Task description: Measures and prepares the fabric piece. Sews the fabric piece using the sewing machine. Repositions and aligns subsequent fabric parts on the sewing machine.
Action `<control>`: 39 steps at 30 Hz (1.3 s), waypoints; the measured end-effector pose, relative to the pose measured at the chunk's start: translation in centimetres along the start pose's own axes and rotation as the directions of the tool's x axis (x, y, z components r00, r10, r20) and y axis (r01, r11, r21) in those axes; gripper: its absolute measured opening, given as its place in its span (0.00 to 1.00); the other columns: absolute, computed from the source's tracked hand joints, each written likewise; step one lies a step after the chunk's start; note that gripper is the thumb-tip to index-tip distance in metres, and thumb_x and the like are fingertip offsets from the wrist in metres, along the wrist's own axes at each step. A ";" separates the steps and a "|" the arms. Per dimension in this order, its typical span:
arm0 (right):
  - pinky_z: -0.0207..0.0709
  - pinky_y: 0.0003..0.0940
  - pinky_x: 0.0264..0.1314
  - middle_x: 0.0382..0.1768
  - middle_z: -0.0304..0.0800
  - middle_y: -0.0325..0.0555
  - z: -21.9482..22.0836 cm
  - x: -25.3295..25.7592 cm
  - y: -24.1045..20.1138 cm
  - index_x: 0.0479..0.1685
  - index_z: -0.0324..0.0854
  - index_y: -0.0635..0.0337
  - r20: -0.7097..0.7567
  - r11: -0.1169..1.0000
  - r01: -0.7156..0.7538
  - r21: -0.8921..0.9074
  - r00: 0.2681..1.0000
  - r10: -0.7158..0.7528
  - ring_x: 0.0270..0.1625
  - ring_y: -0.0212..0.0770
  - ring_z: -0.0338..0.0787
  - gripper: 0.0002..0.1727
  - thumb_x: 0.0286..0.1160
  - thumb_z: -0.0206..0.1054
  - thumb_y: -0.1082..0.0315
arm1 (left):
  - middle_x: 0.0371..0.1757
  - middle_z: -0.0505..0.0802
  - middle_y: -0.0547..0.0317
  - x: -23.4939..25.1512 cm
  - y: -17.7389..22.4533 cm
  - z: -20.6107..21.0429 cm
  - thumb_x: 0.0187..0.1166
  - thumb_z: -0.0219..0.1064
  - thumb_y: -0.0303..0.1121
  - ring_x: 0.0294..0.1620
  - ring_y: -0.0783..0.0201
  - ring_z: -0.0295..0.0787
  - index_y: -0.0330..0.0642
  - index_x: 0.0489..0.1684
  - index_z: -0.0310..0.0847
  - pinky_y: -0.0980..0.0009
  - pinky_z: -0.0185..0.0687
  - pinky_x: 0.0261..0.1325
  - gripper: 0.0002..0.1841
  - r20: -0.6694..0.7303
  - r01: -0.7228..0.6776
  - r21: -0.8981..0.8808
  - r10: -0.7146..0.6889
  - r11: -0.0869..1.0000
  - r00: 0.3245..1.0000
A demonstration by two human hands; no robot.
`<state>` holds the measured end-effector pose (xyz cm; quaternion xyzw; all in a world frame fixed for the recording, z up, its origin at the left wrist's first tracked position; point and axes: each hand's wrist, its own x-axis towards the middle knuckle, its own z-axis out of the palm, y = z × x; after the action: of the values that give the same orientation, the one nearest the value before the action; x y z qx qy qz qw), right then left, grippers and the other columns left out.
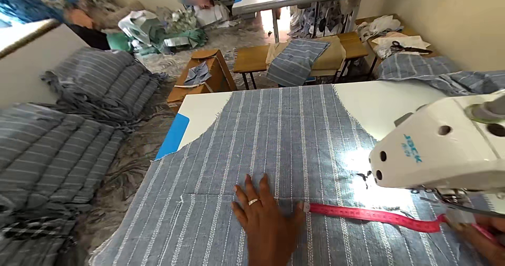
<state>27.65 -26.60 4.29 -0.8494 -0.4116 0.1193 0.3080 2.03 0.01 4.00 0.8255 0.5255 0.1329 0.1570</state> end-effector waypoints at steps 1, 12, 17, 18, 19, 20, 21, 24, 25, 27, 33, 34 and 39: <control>0.80 0.41 0.38 0.33 0.88 0.62 0.4 0.0 1.1 0.38 0.85 0.75 -0.008 0.999 -0.043 0.004 0.999 0.044 0.33 0.44 0.85 0.24 0.79 0.72 0.54 | 0.89 0.63 0.26 0.0 -0.7 0.2 0.61 0.78 0.63 0.92 0.24 0.47 0.35 0.85 0.67 0.22 0.37 0.86 0.53 -0.011 -0.006 0.027 0.007 1.000 1.000; 0.71 0.40 0.26 0.22 0.82 0.40 2.2 1.3 2.3 0.32 0.87 0.55 -0.035 0.999 -0.049 -0.020 0.998 0.048 0.24 0.35 0.79 0.26 0.67 0.72 0.39 | 0.94 0.56 0.35 0.4 -2.0 1.6 0.59 0.68 0.77 0.94 0.26 0.41 0.50 0.96 0.52 0.18 0.33 0.83 0.62 0.000 -0.063 0.136 0.063 0.989 0.998; 0.73 0.44 0.25 0.20 0.81 0.35 2.6 1.9 1.5 0.28 0.86 0.49 -0.082 0.993 -0.044 -0.108 0.996 0.035 0.23 0.36 0.80 0.22 0.67 0.71 0.39 | 0.93 0.55 0.30 0.7 -3.3 1.4 0.60 0.67 0.76 0.93 0.23 0.43 0.58 0.97 0.50 0.17 0.33 0.82 0.59 0.017 -0.019 0.177 0.016 0.984 1.000; 0.71 0.44 0.25 0.19 0.80 0.36 2.7 2.3 1.2 0.27 0.85 0.49 -0.077 0.993 -0.047 -0.109 0.996 0.039 0.23 0.36 0.79 0.20 0.68 0.72 0.41 | 0.94 0.54 0.29 0.6 -3.4 1.3 0.61 0.66 0.76 0.93 0.24 0.41 0.60 0.97 0.49 0.18 0.32 0.83 0.59 0.028 -0.014 0.178 0.009 0.984 1.000; 0.71 0.44 0.25 0.19 0.79 0.36 2.7 2.6 0.9 0.26 0.84 0.49 -0.068 0.993 -0.050 -0.108 0.997 0.043 0.22 0.37 0.78 0.19 0.69 0.74 0.44 | 0.94 0.54 0.29 0.6 -3.5 1.4 0.61 0.63 0.78 0.93 0.24 0.41 0.60 0.97 0.49 0.18 0.31 0.83 0.58 0.028 -0.014 0.178 0.009 0.984 1.000; 0.71 0.44 0.25 0.18 0.79 0.36 2.7 2.8 0.6 0.24 0.84 0.49 -0.057 0.992 -0.055 -0.113 0.997 0.049 0.22 0.37 0.78 0.18 0.69 0.75 0.47 | 0.94 0.54 0.30 0.6 -3.6 1.6 0.62 0.60 0.81 0.94 0.24 0.41 0.59 0.97 0.50 0.19 0.31 0.84 0.59 0.015 -0.014 0.173 0.011 0.985 1.000; 0.70 0.44 0.25 0.18 0.78 0.37 2.8 3.1 0.3 0.23 0.84 0.49 -0.044 0.991 -0.058 -0.119 0.998 0.053 0.22 0.37 0.78 0.17 0.70 0.77 0.49 | 0.94 0.55 0.30 0.6 -3.6 1.8 0.61 0.54 0.85 0.94 0.25 0.42 0.57 0.97 0.51 0.19 0.31 0.84 0.60 -0.006 -0.010 0.170 0.011 0.985 1.000; 0.72 0.48 0.28 0.20 0.80 0.39 2.9 3.6 0.3 0.24 0.85 0.50 0.000 0.986 -0.079 -0.150 0.997 0.080 0.24 0.40 0.80 0.17 0.71 0.78 0.50 | 0.94 0.56 0.31 0.6 -3.5 2.5 0.65 0.49 0.84 0.94 0.27 0.42 0.54 0.97 0.50 0.20 0.31 0.85 0.59 -0.061 0.018 0.172 -0.008 0.985 0.998; 0.72 0.49 0.29 0.20 0.81 0.40 3.0 3.8 0.4 0.24 0.85 0.51 0.000 0.984 -0.086 -0.158 0.996 0.087 0.25 0.41 0.81 0.16 0.71 0.78 0.51 | 0.93 0.57 0.31 0.6 -3.5 2.7 0.66 0.49 0.83 0.94 0.27 0.43 0.54 0.97 0.50 0.20 0.32 0.85 0.58 -0.077 0.023 0.183 -0.009 0.983 0.997; 0.71 0.49 0.28 0.19 0.80 0.40 2.9 3.9 0.5 0.23 0.84 0.51 -0.015 0.983 -0.091 -0.159 0.996 0.090 0.24 0.41 0.80 0.17 0.72 0.78 0.52 | 0.93 0.57 0.32 0.6 -3.6 2.9 0.70 0.49 0.81 0.94 0.28 0.44 0.54 0.97 0.49 0.21 0.32 0.85 0.56 -0.084 0.025 0.191 -0.009 0.981 0.996; 0.75 0.51 0.31 0.22 0.84 0.43 3.0 3.4 0.4 0.28 0.87 0.54 -0.038 0.985 -0.097 -0.141 0.995 0.092 0.27 0.43 0.83 0.14 0.72 0.79 0.55 | 0.93 0.59 0.31 0.5 -4.0 2.6 0.75 0.51 0.74 0.94 0.27 0.45 0.55 0.97 0.51 0.21 0.33 0.85 0.50 -0.080 -0.014 0.158 0.027 0.987 0.996; 0.77 0.54 0.34 0.23 0.85 0.45 3.2 3.5 0.0 0.29 0.88 0.56 -0.044 0.983 -0.100 -0.152 0.995 0.095 0.29 0.46 0.84 0.14 0.73 0.79 0.56 | 0.92 0.59 0.30 0.5 -4.1 2.5 0.75 0.52 0.74 0.93 0.26 0.46 0.56 0.96 0.52 0.20 0.34 0.85 0.49 -0.075 -0.016 0.162 0.028 0.987 0.997; 0.82 0.59 0.44 0.28 0.89 0.48 2.9 3.8 -0.9 0.32 0.89 0.56 -0.020 0.957 -0.182 -0.224 0.983 0.182 0.37 0.50 0.90 0.19 0.73 0.77 0.48 | 0.91 0.59 0.24 0.5 -3.6 2.1 0.75 0.57 0.69 0.91 0.21 0.46 0.52 0.96 0.54 0.17 0.31 0.83 0.48 -0.050 -0.036 0.116 0.042 0.993 0.998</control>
<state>28.12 -22.00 2.74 -0.9130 -0.3427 0.1000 0.1974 0.09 1.67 0.63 0.8396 0.5199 0.1269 0.0928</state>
